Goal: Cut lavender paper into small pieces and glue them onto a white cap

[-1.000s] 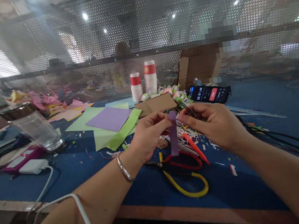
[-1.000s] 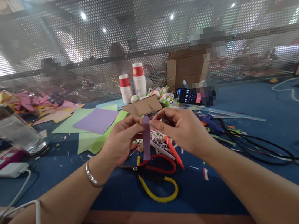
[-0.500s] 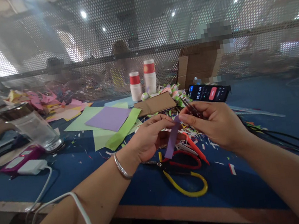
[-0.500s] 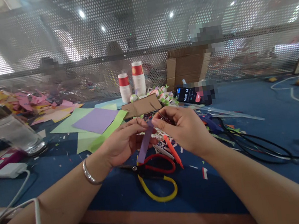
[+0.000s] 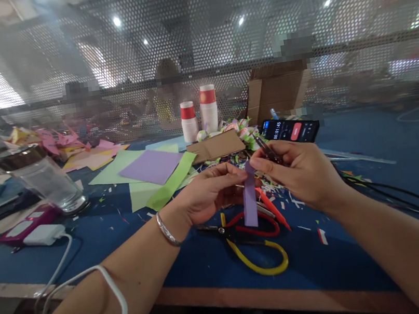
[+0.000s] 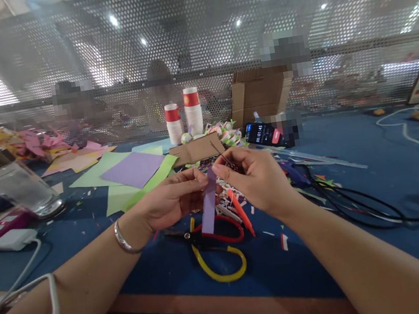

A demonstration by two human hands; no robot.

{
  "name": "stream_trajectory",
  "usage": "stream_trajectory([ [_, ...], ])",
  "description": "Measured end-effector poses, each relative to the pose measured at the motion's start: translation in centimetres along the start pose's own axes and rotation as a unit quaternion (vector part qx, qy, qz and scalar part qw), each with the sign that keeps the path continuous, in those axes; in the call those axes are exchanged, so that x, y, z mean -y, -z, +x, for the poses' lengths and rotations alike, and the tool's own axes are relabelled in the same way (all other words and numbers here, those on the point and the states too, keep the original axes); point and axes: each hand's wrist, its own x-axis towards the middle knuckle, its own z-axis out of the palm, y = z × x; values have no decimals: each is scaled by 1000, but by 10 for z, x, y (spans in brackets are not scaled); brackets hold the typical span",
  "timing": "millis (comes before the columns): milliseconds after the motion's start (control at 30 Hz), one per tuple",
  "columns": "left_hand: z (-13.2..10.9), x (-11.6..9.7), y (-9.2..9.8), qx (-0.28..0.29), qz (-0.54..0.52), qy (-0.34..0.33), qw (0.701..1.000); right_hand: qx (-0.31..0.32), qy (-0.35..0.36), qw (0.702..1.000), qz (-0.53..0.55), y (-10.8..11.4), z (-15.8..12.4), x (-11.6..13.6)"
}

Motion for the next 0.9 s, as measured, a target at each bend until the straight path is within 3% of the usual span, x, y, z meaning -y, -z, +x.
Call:
stream_trajectory([
  [267,-2,2,-4,23,17,-9,1000,-22,0,1000,-15,1,1,2],
  [500,-3,2,-4,33,141,0,989,-32,-5,999,-29,0,0,6],
  [900,-9,-6,2,144,279,41,948,-46,-15,999,-21,0,3,-3],
])
